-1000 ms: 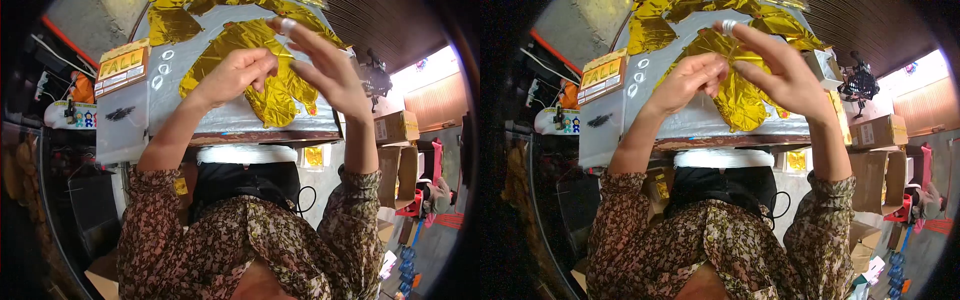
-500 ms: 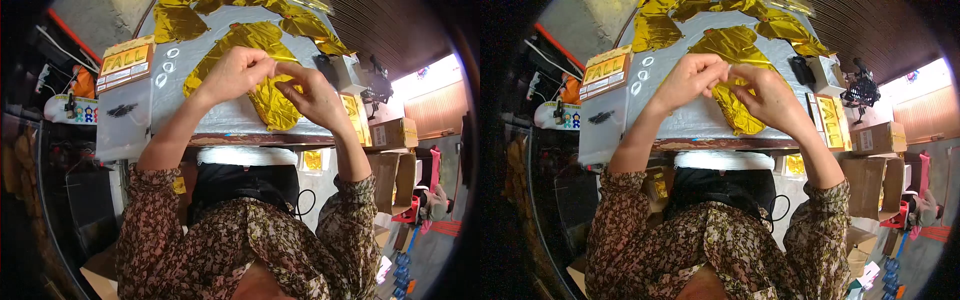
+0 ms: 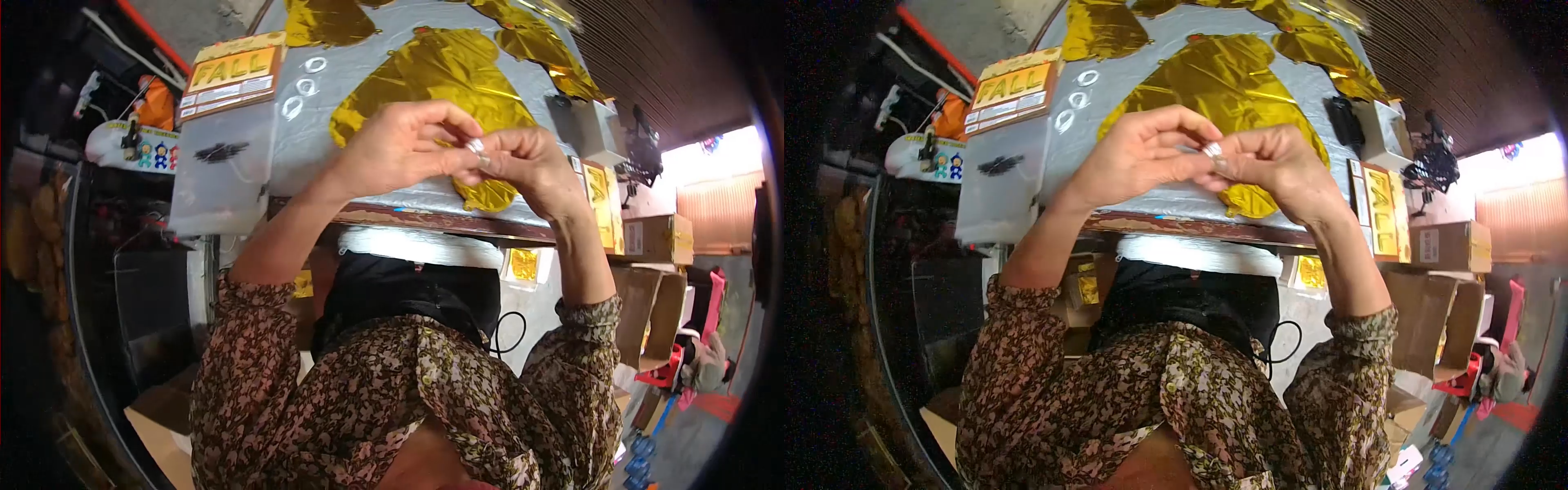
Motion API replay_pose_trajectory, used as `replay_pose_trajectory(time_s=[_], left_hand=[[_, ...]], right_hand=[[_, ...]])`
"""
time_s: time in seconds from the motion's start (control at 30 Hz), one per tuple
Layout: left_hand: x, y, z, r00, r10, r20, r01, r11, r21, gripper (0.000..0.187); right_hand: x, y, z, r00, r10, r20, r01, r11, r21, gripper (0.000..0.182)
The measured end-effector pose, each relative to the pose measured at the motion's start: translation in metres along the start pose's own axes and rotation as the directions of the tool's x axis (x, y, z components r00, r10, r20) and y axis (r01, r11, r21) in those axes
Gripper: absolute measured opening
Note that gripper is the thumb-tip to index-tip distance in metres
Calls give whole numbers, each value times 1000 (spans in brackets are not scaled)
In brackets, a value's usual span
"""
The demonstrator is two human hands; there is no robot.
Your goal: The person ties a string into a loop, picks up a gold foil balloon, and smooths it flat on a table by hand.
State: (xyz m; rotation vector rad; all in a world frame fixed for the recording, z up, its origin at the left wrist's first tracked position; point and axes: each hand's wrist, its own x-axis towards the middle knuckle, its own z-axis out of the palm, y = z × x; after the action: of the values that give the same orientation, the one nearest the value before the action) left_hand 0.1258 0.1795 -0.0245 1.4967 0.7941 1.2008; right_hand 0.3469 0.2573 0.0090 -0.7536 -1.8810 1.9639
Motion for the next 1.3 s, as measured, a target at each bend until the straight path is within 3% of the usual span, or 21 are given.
replay_pose_trajectory(time_s=[0.03,0.07,0.13,0.3,0.37,0.5,0.57,0.63,0.67,0.7,0.77,0.8,0.87,0.97,1.03,1.07,1.13,1.17,1.23,1.27,1.3], left_hand=[[-4,4,0,994,-108,2,107,991,-85,28],[-7,3,-1,994,-113,-15,111,991,-77,28],[-11,0,-2,985,-156,74,170,948,-270,22],[-18,-9,1,980,-167,104,190,941,-280,21],[-18,-26,-2,990,78,115,-77,997,-8,19],[-25,-9,0,996,79,51,-70,985,-157,18],[-29,2,-3,997,-73,-1,72,986,-152,16],[-28,-2,-18,999,53,3,-53,999,10,14],[-29,3,-24,1000,16,-11,-14,987,160,12],[-27,3,-31,1000,17,-9,-16,986,165,12],[-18,2,-51,992,-79,-95,94,981,170,6],[-12,4,-71,969,-199,-146,227,951,211,9],[3,-12,-115,932,-246,-267,323,898,298,20],[27,-58,-186,892,-291,-346,420,817,396,21],[34,-69,-208,842,-327,-430,539,550,638,20],[34,-75,-215,843,-335,-420,537,549,640,20],[33,-86,-230,902,-191,-387,424,219,879,21],[30,-94,-237,892,-139,-430,448,150,881,20],[28,-98,-253,920,-127,-370,389,191,901,22],[26,-96,-252,878,-163,-450,474,169,864,25],[24,-95,-252,919,-86,-385,395,174,902,25]], right_hand=[[-1,0,1,1000,28,12,-28,1000,1,23],[-2,-2,4,998,56,22,-56,998,1,23],[-4,-4,9,997,76,21,-77,995,57,21],[-7,-8,15,993,113,39,-114,993,24,18],[-8,-13,18,993,114,40,-114,993,19,17],[-5,-19,25,988,152,11,-152,988,41,15],[-2,-20,29,987,160,13,-160,986,41,14],[6,-20,34,993,115,-36,-116,993,-23,15],[10,-15,32,995,101,-16,-101,995,-22,16],[13,-8,32,995,95,-16,-95,995,-21,16],[23,3,32,995,-8,-103,34,966,255,19],[28,6,28,983,-32,-181,85,951,298,25],[30,11,21,937,-79,-342,207,911,358,30],[15,34,5,927,-46,-372,166,940,298,29],[-6,43,3,921,28,-388,87,958,274,23],[-20,48,3,917,35,-397,85,956,281,23],[-50,57,6,893,73,-445,-2,988,158,20],[-64,57,11,883,83,-462,-19,990,142,19],[-91,64,15,879,55,-473,-10,995,96,18],[-101,70,15,884,60,-464,-33,997,67,17],[-114,75,15,886,73,-457,-61,997,41,16]])
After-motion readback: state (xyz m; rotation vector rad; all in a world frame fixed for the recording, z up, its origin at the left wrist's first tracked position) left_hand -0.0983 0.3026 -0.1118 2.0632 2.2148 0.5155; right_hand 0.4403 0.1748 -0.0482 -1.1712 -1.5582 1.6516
